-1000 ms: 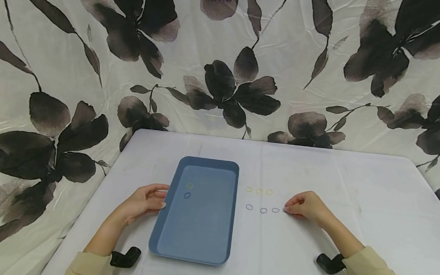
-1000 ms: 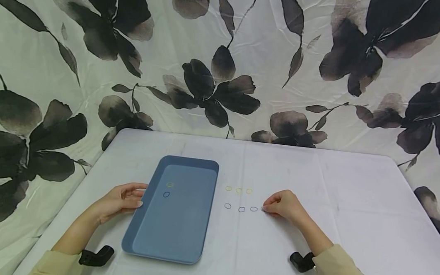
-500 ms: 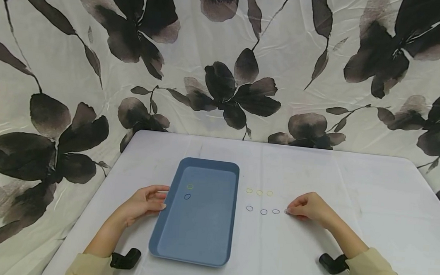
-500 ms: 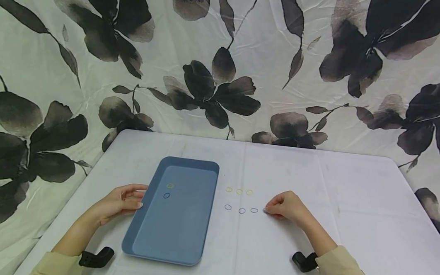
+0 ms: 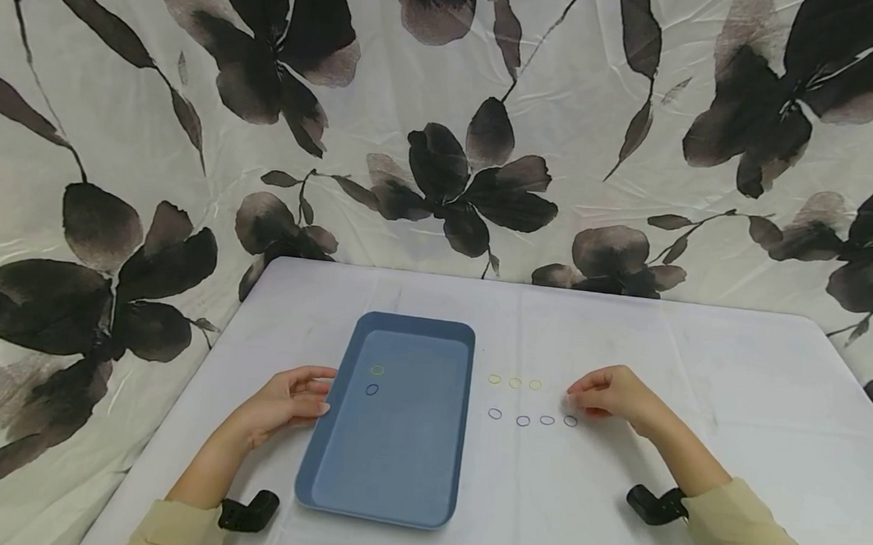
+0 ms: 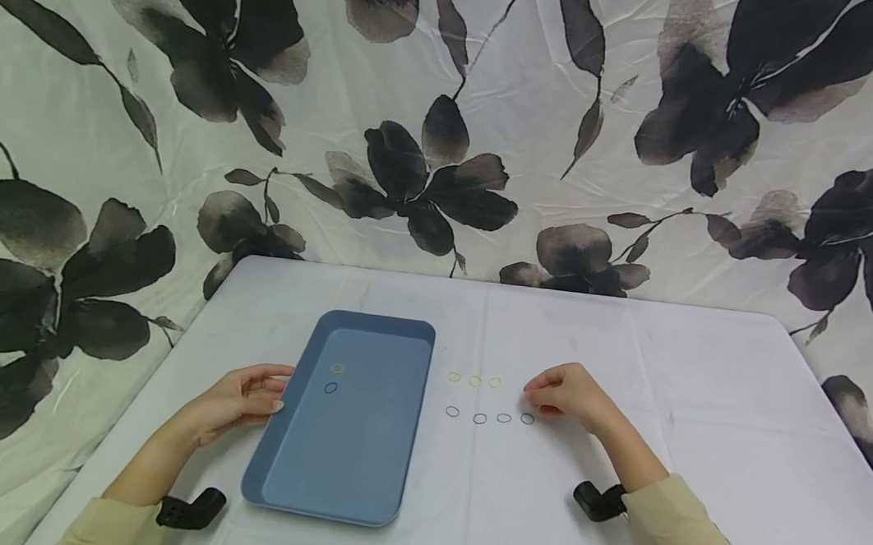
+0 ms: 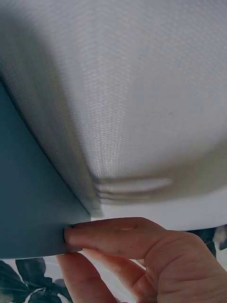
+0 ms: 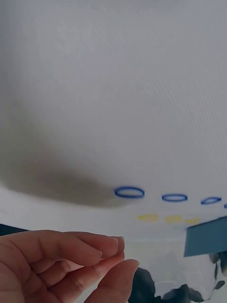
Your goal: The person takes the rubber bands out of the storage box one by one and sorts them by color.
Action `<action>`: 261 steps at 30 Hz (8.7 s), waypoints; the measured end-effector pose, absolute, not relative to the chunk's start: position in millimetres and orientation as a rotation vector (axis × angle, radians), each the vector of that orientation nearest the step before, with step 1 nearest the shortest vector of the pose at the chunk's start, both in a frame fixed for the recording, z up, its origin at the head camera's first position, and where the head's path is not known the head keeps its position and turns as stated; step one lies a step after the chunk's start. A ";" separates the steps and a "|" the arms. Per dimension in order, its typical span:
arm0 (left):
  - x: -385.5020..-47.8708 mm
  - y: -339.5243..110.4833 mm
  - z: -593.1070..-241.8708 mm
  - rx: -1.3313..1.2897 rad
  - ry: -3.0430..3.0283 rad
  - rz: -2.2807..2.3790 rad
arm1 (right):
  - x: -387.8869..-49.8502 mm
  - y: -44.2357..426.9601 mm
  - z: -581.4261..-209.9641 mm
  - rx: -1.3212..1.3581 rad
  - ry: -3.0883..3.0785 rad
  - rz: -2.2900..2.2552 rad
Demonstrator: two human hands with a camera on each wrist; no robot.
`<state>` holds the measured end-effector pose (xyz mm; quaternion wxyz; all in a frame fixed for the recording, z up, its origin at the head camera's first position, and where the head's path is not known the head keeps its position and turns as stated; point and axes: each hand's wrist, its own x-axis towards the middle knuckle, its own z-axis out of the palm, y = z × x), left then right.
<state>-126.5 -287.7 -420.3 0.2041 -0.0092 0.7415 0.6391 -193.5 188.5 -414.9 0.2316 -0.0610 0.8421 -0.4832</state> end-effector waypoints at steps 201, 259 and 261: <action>-127.6 -286.4 -417.7 -0.013 2.054 1.801 | -228.8 67.1 -397.5 -0.242 1.990 -1.713; -125.9 -284.6 -417.4 -0.010 2.041 1.800 | -207.6 199.2 -424.0 -0.145 2.127 -1.505; -125.9 -284.9 -417.7 -0.008 2.040 1.799 | -205.0 202.2 -423.5 -0.146 2.118 -1.501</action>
